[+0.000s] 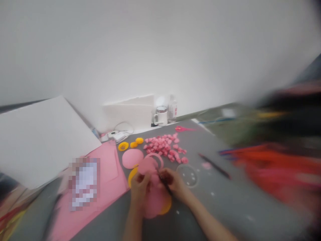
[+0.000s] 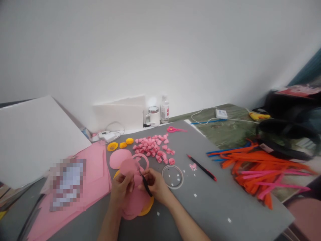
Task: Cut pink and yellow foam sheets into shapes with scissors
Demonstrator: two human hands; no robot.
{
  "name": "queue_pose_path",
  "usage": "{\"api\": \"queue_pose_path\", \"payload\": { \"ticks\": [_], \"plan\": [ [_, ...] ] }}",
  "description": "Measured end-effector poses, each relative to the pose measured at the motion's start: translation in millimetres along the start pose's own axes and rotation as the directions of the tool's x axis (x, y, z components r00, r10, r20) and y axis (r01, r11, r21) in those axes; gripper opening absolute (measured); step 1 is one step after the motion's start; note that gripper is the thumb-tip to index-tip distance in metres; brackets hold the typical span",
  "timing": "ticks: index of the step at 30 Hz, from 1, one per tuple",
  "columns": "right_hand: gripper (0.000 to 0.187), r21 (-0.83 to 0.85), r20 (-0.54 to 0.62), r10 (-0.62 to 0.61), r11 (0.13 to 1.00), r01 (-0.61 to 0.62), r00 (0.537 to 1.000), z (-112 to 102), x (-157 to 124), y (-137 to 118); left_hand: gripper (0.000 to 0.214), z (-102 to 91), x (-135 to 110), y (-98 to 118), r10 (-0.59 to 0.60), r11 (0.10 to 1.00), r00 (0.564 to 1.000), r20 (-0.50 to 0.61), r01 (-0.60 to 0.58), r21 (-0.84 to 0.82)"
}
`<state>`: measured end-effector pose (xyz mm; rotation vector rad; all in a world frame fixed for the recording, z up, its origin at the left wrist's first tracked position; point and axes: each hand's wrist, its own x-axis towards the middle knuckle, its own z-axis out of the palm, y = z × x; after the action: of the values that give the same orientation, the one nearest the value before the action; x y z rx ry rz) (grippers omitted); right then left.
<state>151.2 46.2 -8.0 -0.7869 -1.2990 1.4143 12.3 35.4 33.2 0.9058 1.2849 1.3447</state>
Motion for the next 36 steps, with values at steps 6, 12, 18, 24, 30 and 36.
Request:
{"api": "queue_pose_path", "payload": {
  "ticks": [6,12,18,24,30,36],
  "plan": [
    [0.035,-0.032,0.002,0.026,0.999,-0.026,1.0,-1,-1,0,0.029,4.8,1,1,0.002,0.994,1.0,0.007,-0.001,-0.107],
    [0.039,0.023,-0.023,-0.014,1.0,0.015,1.0,1,0,2,0.027,1.4,1,0,0.035,0.999,0.999,0.016,-0.035,-0.035],
    [0.041,0.079,-0.01,-0.03,0.996,0.031,0.999,1,1,2,0.031,-1.2,5,-6,0.048,0.995,0.999,0.022,-0.05,0.084],
    [0.034,0.035,-0.018,-0.064,0.997,0.065,0.998,1,1,1,0.035,2.4,5,-11,0.067,0.993,0.998,-0.012,-0.066,0.098],
    [0.042,0.056,-0.036,-0.044,0.997,0.046,0.998,2,2,-4,0.034,0.1,6,-9,0.083,0.985,0.997,-0.007,-0.081,0.152],
    [0.039,0.031,-0.017,-0.043,0.999,0.043,0.999,0,2,-7,0.028,0.4,3,-4,0.072,0.989,0.997,0.037,-0.076,0.129]
  ]
}}
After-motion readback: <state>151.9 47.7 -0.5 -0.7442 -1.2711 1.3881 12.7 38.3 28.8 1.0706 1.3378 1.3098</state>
